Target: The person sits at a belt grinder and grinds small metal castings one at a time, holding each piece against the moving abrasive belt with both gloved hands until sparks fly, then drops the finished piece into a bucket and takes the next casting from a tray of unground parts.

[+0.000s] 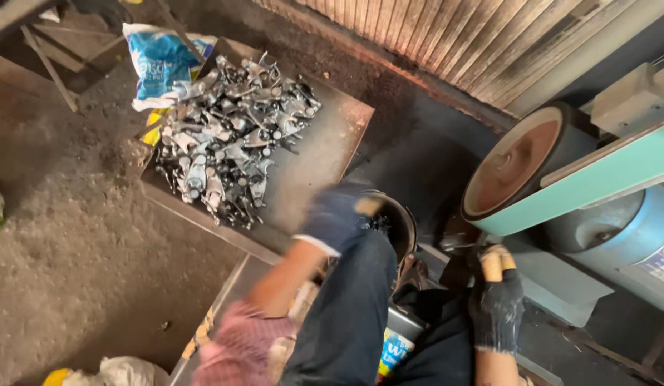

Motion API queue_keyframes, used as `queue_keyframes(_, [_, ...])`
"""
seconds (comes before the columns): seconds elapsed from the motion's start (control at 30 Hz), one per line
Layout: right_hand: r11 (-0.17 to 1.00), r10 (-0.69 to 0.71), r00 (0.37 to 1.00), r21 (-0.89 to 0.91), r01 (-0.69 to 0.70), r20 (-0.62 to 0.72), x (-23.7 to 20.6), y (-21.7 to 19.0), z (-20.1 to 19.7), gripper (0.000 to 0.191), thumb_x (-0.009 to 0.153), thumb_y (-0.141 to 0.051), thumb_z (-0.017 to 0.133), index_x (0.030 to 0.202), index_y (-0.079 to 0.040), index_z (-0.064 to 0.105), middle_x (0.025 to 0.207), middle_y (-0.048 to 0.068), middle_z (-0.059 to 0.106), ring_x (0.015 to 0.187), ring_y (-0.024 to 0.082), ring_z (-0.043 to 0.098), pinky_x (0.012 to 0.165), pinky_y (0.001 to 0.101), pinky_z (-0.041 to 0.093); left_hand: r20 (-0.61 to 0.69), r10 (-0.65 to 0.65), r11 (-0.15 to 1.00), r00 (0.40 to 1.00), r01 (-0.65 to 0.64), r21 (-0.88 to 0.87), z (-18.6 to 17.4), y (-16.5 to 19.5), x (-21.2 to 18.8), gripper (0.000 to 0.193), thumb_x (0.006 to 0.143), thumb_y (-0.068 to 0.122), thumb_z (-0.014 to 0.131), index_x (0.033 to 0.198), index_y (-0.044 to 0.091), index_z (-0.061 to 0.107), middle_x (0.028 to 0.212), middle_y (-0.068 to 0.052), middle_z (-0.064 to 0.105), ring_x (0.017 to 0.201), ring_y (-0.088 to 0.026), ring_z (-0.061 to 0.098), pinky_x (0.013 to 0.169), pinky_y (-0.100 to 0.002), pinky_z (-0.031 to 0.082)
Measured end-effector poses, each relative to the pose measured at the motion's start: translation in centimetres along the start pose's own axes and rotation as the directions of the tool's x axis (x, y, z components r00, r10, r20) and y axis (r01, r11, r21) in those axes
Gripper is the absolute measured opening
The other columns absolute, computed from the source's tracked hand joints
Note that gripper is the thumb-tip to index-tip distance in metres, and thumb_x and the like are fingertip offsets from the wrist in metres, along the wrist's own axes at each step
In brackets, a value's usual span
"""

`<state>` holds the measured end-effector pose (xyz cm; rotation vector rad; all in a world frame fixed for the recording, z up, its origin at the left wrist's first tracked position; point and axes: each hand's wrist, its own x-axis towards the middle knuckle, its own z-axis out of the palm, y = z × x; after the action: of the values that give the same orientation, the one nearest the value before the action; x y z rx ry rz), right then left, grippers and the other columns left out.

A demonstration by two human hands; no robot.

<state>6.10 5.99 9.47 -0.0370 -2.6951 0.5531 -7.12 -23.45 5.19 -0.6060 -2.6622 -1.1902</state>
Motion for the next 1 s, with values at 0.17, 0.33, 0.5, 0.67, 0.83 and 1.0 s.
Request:
queue_keyframes(0.17, [0.47,0.272,0.773,0.622,-0.626,0.572,0.8,-3.8,2.9,0.039,0.089,-0.026,0.073,0.121,-0.003,0.069,0.108,0.019,0.074,0.101,0.034,0.068,0.088,0.0405,0.053,-0.153,-0.159,0.711,0.975,0.221,0.667,-7.9,-10.5,-2.4,0.015,0.101,0.016,0.056,0.102,0.006,0.068,0.094,-0.017,0.071,0.086,-0.036,0.068,0.077,-0.047,0.053])
queue_keyframes(0.33, [0.917,-0.235,0.84,0.397,0.026,0.489,-0.1,-5.8,3.2,0.048,0.09,-0.035,0.071,0.125,-0.002,0.066,0.113,0.02,0.072,0.104,0.036,0.068,0.088,0.0424,0.051,0.051,-0.135,0.762,0.989,0.071,0.643,-8.8,-8.5,-1.5,0.021,0.089,0.013,0.059,0.104,0.009,0.072,0.093,-0.017,0.073,0.086,-0.038,0.069,0.077,-0.048,0.053])
queue_keyframes(0.5, [0.779,0.108,0.789,0.442,-0.446,0.605,-1.6,-7.0,2.4,0.061,0.085,-0.032,0.077,0.135,-0.003,0.06,0.117,0.016,0.073,0.102,0.025,0.073,0.089,0.0367,0.055,-0.068,-0.395,0.917,0.916,0.388,-0.092,-4.8,4.0,-0.9,0.029,0.086,0.026,0.074,0.107,0.006,0.076,0.1,-0.018,0.077,0.092,-0.032,0.074,0.082,-0.039,0.056])
queue_keyframes(0.67, [0.133,0.464,0.653,0.682,-0.719,0.598,-3.4,-4.5,3.0,0.05,0.096,-0.024,0.067,0.138,0.001,0.063,0.12,0.009,0.071,0.1,0.016,0.062,0.085,0.0347,0.051,0.125,-0.411,0.655,0.903,0.387,-0.649,1.7,13.7,-4.0,0.037,0.088,0.027,0.076,0.11,-0.002,0.075,0.104,-0.016,0.079,0.097,-0.02,0.072,0.086,-0.033,0.056])
queue_keyframes(0.83, [0.124,0.301,0.733,0.737,-0.664,0.61,-4.0,0.4,-0.1,0.044,0.101,-0.02,0.062,0.139,0.003,0.061,0.124,0.007,0.069,0.112,0.011,0.061,0.099,0.0277,0.049,0.479,-0.249,0.798,0.842,0.458,-0.391,3.6,15.1,-4.8,0.039,0.093,0.033,0.067,0.116,0.002,0.073,0.1,-0.01,0.078,0.092,-0.015,0.074,0.082,-0.032,0.056])
queue_keyframes(1.0, [-0.042,0.179,0.679,0.695,-0.718,0.712,-1.5,2.5,-0.1,0.039,0.099,-0.024,0.061,0.131,-0.001,0.062,0.114,0.002,0.071,0.104,0.01,0.062,0.09,0.0293,0.049,0.576,-0.313,0.856,0.755,0.487,-0.174,5.5,15.8,-0.7,0.038,0.094,0.037,0.062,0.115,0.009,0.075,0.097,-0.016,0.079,0.09,-0.031,0.074,0.077,-0.042,0.056])
